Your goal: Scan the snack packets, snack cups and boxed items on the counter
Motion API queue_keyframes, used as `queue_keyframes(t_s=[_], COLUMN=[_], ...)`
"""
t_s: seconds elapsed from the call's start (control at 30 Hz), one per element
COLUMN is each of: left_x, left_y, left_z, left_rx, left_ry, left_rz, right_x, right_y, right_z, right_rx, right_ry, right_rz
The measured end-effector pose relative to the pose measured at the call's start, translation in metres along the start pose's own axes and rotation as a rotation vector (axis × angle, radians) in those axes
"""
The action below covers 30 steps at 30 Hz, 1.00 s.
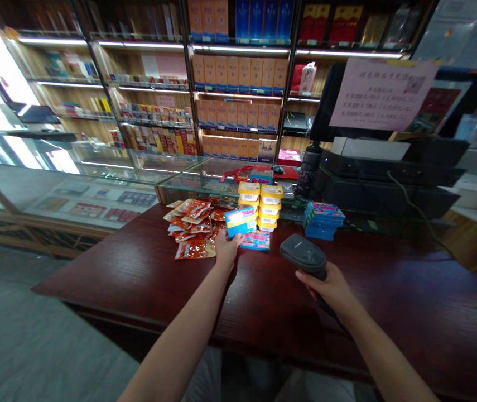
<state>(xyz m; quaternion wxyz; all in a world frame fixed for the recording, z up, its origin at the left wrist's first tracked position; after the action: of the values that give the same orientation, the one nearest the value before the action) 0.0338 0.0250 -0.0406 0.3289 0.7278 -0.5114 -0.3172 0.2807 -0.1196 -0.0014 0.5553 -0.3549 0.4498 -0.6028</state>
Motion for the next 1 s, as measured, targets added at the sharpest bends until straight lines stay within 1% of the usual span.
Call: queue_keyframes(t_s=[0.17, 0.27, 0.33, 0.4, 0.5, 0.57, 0.63, 0.73, 0.8, 0.9, 1.0], left_x=[-0.001, -0.002, -0.003, -0.003, -0.003, -0.003, -0.002, 0.001, 0.005, 0.014, 0.024], left_y=[0.000, -0.003, -0.004, -0.003, 0.001, 0.003, 0.004, 0.005, 0.006, 0.011, 0.023], left_z=[-0.002, 0.000, 0.001, 0.000, -0.003, -0.006, -0.010, -0.017, -0.023, -0.036, -0.058], left_rx=[0.026, 0.033, 0.030, 0.039, 0.030, 0.008, -0.023, -0.084, -0.126, -0.206, -0.317], left_ry=[-0.038, -0.047, -0.049, -0.059, -0.084, -0.109, -0.139, -0.185, -0.222, -0.287, -0.364], left_rz=[0.009, 0.014, 0.010, -0.005, -0.033, -0.046, -0.059, -0.078, -0.083, -0.108, -0.198], right_x=[0.001, 0.000, -0.002, -0.003, -0.001, 0.002, 0.007, 0.014, 0.015, 0.015, 0.013], right_y=[0.003, 0.005, 0.004, -0.002, -0.006, 0.003, 0.012, 0.023, 0.029, 0.032, 0.031], right_z=[-0.001, -0.004, -0.003, 0.001, 0.008, 0.011, 0.013, 0.016, 0.019, 0.023, 0.024], right_rx=[-0.011, -0.010, 0.044, 0.195, 0.586, 0.850, 1.020, 1.164, 1.220, 1.252, 1.235], right_ry=[0.019, 0.007, 0.001, 0.021, 0.042, 0.007, -0.014, -0.007, 0.014, 0.045, 0.037], right_rz=[-0.018, -0.020, 0.001, 0.077, 0.181, 0.179, 0.214, 0.286, 0.302, 0.300, 0.276])
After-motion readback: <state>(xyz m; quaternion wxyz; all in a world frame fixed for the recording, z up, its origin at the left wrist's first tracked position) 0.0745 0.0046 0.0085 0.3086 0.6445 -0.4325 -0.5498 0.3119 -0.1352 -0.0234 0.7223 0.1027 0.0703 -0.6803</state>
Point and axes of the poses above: each hand's wrist, its own x-axis away from the middle knuckle, its own z-axis out of the back of the hand, y = z × x, the point moved 9 cm from there along -x, towards the middle knuckle, and after that the axes turned 12 degrees about x, right-handed, at the moved point
